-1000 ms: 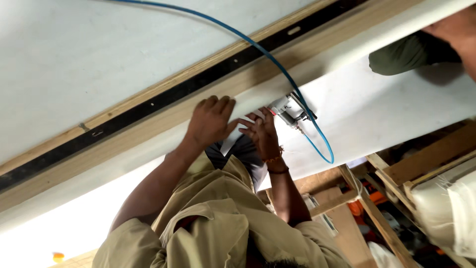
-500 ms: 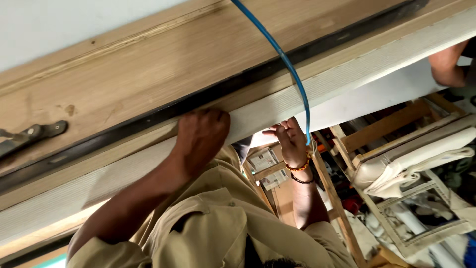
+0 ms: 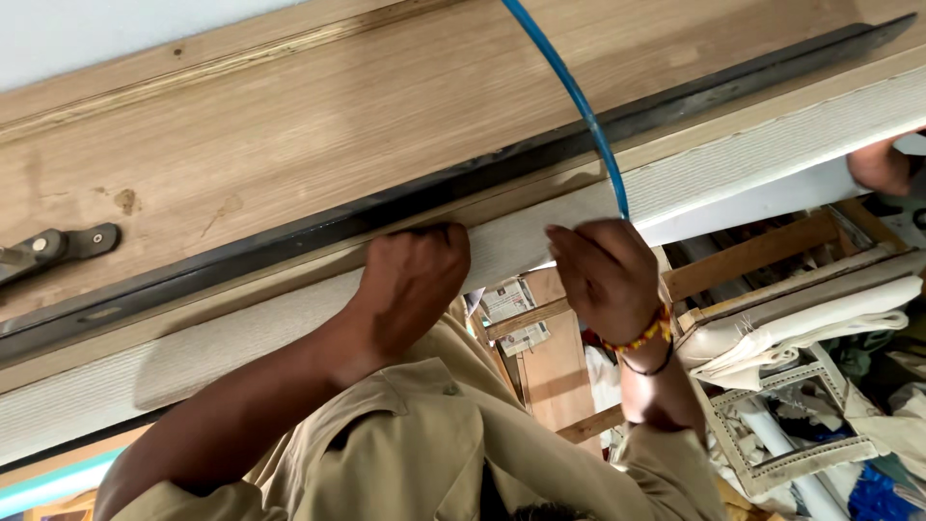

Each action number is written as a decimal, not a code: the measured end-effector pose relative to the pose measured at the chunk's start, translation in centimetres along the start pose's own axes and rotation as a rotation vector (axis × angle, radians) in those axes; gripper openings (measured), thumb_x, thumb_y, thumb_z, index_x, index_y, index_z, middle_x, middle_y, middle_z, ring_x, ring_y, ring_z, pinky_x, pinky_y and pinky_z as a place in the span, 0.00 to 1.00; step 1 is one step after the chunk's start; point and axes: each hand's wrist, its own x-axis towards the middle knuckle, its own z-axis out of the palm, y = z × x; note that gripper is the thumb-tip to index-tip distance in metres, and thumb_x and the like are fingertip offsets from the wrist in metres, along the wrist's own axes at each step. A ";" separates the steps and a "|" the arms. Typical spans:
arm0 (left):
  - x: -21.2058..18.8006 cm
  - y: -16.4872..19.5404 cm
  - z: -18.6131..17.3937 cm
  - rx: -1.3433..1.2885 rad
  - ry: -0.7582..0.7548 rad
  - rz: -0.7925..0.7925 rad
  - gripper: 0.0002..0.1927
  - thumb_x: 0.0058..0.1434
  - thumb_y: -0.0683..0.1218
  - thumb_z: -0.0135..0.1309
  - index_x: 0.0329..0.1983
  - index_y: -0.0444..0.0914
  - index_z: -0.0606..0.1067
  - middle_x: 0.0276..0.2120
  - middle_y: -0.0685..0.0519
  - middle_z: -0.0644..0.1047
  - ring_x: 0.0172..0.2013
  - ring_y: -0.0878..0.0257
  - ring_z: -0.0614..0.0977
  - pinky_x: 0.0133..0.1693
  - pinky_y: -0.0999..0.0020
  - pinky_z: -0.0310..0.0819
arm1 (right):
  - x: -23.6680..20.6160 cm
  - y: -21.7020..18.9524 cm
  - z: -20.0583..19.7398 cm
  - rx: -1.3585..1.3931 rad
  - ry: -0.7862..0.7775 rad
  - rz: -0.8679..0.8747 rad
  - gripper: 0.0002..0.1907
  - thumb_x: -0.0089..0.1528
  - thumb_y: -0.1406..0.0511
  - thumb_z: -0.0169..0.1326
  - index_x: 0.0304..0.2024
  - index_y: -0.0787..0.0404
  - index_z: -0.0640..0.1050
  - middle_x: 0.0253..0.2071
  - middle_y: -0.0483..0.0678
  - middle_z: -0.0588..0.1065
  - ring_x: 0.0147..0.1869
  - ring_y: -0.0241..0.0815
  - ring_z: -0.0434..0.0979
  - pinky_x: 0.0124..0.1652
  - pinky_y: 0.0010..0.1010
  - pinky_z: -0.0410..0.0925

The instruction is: The person uses a pneumatic nail gun to attach a white decorative molding strip to the edge of a wooden workbench. They hold the molding in place with one hand while firing the nail gun with the other, working along the length of the bench.

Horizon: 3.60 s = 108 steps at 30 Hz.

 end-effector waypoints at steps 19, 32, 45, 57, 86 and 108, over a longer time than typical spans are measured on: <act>-0.7 0.3 -0.8 0.106 0.168 0.055 0.06 0.48 0.41 0.55 0.29 0.38 0.72 0.24 0.50 0.77 0.19 0.58 0.81 0.18 0.62 0.73 | 5.5 0.9 2.5 -0.108 -0.432 -0.088 0.05 0.61 0.65 0.61 0.32 0.57 0.78 0.29 0.48 0.74 0.37 0.51 0.77 0.36 0.41 0.71; -0.5 -0.9 -1.5 -0.002 -0.072 -0.045 0.01 0.53 0.39 0.52 0.29 0.38 0.74 0.16 0.47 0.78 0.17 0.56 0.82 0.16 0.60 0.72 | 4.8 1.7 3.2 -0.045 -0.351 -0.152 0.04 0.61 0.67 0.61 0.36 0.59 0.79 0.32 0.49 0.75 0.37 0.52 0.75 0.40 0.43 0.69; -2.6 -1.2 -0.6 0.076 0.123 -0.093 0.03 0.49 0.42 0.55 0.29 0.40 0.76 0.27 0.51 0.80 0.22 0.56 0.83 0.19 0.61 0.75 | 5.4 0.6 3.7 -0.068 -0.311 -0.232 0.03 0.60 0.69 0.60 0.33 0.59 0.77 0.30 0.49 0.73 0.36 0.50 0.75 0.40 0.41 0.69; -2.9 -1.1 -0.4 0.175 0.083 -0.039 0.02 0.51 0.42 0.55 0.28 0.40 0.75 0.26 0.51 0.77 0.23 0.58 0.81 0.21 0.63 0.74 | 5.3 -0.3 4.2 -0.117 -0.250 -0.185 0.04 0.60 0.69 0.62 0.33 0.58 0.77 0.30 0.49 0.73 0.37 0.53 0.74 0.41 0.44 0.68; -0.2 2.1 -0.6 0.174 0.182 -0.065 0.06 0.48 0.43 0.55 0.30 0.43 0.74 0.30 0.53 0.76 0.30 0.55 0.79 0.33 0.56 0.76 | -13.7 21.2 22.5 0.114 0.103 0.885 0.11 0.63 0.74 0.54 0.48 0.67 0.78 0.33 0.50 0.77 0.33 0.41 0.76 0.33 0.32 0.69; 5.7 2.5 -3.2 0.099 -0.328 0.155 0.33 0.67 0.43 0.43 0.75 0.60 0.60 0.33 0.44 0.80 0.33 0.51 0.85 0.33 0.57 0.80 | -7.6 23.5 22.1 0.113 -0.029 0.979 0.19 0.66 0.61 0.59 0.55 0.64 0.74 0.31 0.50 0.77 0.29 0.41 0.73 0.32 0.35 0.69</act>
